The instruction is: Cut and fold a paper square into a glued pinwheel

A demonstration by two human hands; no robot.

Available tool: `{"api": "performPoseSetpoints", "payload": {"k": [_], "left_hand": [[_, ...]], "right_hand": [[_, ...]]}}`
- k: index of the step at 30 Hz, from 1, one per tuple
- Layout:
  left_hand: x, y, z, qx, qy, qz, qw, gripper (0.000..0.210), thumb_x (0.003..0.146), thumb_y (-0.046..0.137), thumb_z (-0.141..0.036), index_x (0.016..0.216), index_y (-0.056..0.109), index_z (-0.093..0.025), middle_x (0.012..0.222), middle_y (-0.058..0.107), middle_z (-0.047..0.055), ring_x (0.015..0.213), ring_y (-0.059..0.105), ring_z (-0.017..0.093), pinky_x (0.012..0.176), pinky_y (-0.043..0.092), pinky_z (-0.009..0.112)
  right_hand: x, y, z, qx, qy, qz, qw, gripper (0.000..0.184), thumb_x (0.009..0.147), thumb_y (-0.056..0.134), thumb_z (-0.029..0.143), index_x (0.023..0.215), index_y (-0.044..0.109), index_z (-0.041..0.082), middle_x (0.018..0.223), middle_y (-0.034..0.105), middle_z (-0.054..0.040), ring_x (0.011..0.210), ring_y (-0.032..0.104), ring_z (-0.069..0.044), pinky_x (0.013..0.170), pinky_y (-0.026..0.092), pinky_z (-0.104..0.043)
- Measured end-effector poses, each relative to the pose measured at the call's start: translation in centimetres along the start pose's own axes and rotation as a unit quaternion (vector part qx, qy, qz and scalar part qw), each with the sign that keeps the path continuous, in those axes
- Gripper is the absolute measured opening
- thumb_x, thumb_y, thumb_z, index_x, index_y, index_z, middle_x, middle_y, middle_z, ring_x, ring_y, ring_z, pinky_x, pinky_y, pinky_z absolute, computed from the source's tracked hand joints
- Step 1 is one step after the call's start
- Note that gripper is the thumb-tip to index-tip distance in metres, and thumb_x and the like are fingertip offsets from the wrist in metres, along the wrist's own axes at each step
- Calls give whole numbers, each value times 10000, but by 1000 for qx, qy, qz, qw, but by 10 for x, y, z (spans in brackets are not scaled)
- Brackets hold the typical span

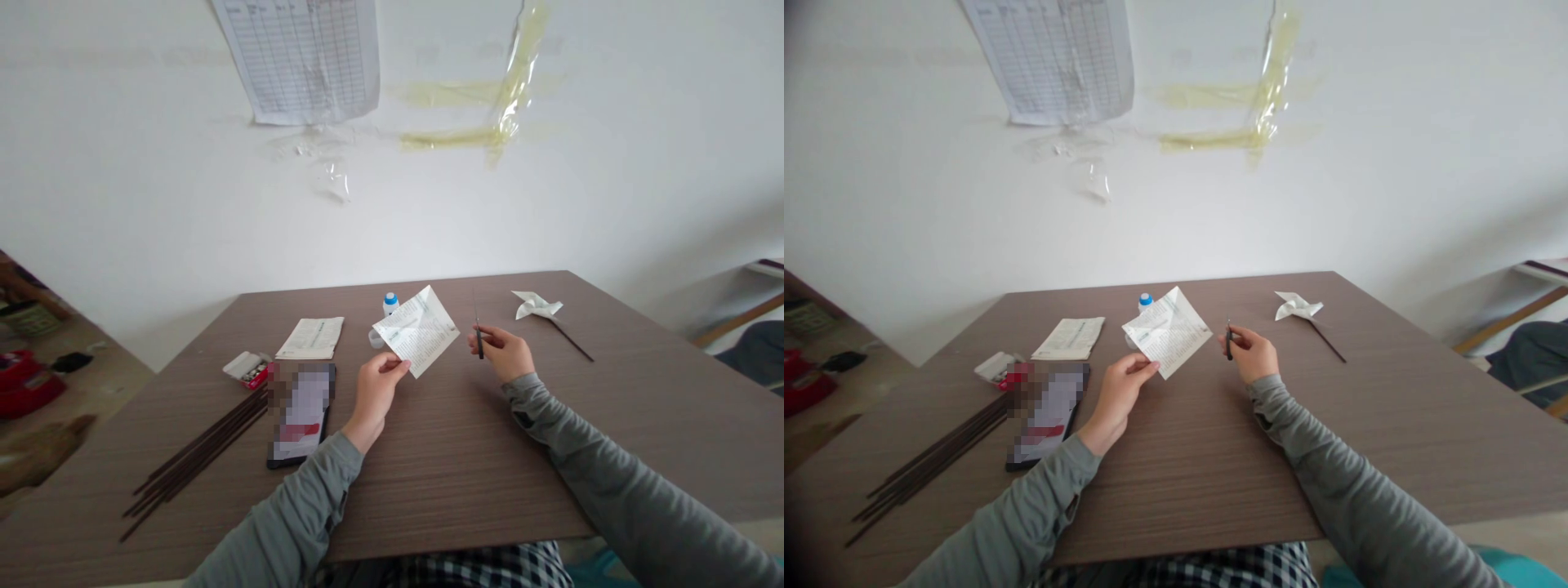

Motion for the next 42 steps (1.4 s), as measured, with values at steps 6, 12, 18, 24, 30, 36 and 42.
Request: {"api": "performPoseSetpoints", "payload": {"k": [6, 12, 18, 24, 30, 36, 42], "left_hand": [[2, 3, -5, -57, -65, 2, 996, 360, 639, 1185, -402, 765, 890, -239, 828, 898, 46, 766, 798, 222, 762, 628, 320], [3, 9, -16, -73, -82, -34, 993, 290, 691, 1144, -277, 766, 869, -231, 806, 872, 44, 754, 792, 213, 738, 616, 310], [-1, 12, -14, -88, -105, -61, 989, 244, 736, 1082, -226, 767, 840, -242, 822, 869, 40, 760, 779, 205, 752, 608, 308], [-6, 10, -11, -97, -107, -36, 989, 269, 727, 1108, -271, 828, 861, -233, 875, 882, 47, 800, 785, 208, 809, 625, 323], [-4, 8, -9, -92, -92, -32, 991, 288, 730, 1109, -343, 857, 872, -240, 909, 899, 55, 810, 774, 211, 755, 554, 305], [-4, 9, -5, -80, -71, -25, 994, 371, 696, 1138, -435, 858, 863, -246, 913, 909, 58, 779, 755, 205, 728, 532, 307], [-3, 9, -4, -85, -67, -26, 994, 498, 618, 1176, -531, 873, 869, -233, 885, 918, 50, 737, 759, 189, 706, 533, 300]], "right_hand": [[-32, 11, 3, 54, 30, 132, 989, 602, 781, 1132, 688, 1080, 927, 208, 842, 929, -107, 790, 918, -351, 847, 813, -539], [-68, 28, 4, 83, 37, 212, 973, 784, 781, 1122, 805, 1229, 935, 189, 848, 934, -117, 782, 919, -352, 873, 800, -541], [-85, 40, 11, 78, 23, 266, 961, 773, 866, 1060, 888, 1227, 939, 215, 941, 965, -129, 848, 931, -344, 902, 783, -528], [-96, 41, 17, 80, 32, 316, 945, 839, 905, 1031, 963, 1240, 931, 201, 968, 967, -141, 850, 932, -334, 908, 781, -505], [-107, 48, 17, 85, 30, 352, 932, 854, 895, 1040, 976, 1250, 923, 209, 931, 965, -110, 804, 923, -305, 869, 773, -466], [-113, 51, 21, 80, 20, 361, 929, 742, 908, 1067, 902, 1192, 925, 231, 892, 953, -91, 772, 908, -306, 834, 772, -463], [-113, 52, 22, 69, 17, 357, 931, 770, 873, 1079, 912, 1191, 916, 230, 886, 948, -84, 755, 891, -290, 820, 768, -450]]}}
Point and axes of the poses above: each hand's wrist, its own x-axis towards the middle knuckle, its own y-axis out of the palm, z = x × y, the point moved 4 cm from there along x, towards the middle knuckle
